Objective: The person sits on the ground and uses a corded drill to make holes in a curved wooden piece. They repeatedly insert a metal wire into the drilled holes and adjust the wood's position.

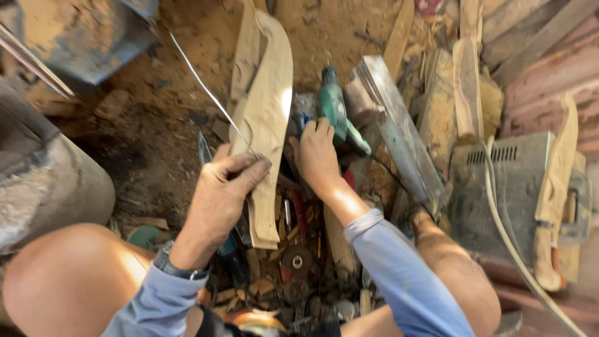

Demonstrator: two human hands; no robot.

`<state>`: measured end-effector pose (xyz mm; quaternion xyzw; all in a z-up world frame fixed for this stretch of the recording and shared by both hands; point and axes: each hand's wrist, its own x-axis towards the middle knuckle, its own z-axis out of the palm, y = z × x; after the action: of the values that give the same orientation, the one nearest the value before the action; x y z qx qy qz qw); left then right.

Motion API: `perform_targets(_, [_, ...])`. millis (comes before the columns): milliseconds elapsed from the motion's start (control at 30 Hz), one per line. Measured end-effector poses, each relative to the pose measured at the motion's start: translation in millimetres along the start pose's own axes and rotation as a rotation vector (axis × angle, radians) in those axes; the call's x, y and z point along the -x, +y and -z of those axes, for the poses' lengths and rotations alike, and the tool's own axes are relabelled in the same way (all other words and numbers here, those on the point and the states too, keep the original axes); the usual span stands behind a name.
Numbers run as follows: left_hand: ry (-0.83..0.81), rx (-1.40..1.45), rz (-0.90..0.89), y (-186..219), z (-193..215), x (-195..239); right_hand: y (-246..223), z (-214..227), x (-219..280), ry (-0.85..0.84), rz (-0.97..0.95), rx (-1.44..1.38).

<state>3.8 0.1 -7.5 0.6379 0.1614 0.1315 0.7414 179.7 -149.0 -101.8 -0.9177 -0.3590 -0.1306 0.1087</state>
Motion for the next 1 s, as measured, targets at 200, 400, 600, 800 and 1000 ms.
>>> perform_targets(200, [-0.007,0.178,0.256,-5,2,-11,-9,-19,-8,-0.058,0.039,0.066])
perform_targets(400, [-0.019,0.093,0.140,-17,6,-13,-5,-10,-8,-0.126,0.089,0.122])
perform_targets(600, [-0.028,0.086,0.134,-12,2,-11,-8,10,-12,-0.208,0.109,0.064])
perform_targets(800, [0.017,-0.256,-0.149,-8,1,-3,-17,117,-10,-0.425,-0.017,-0.557])
perform_targets(1000, [-0.042,-0.611,-0.313,-2,-22,22,-55,183,12,-0.361,-0.086,-0.778])
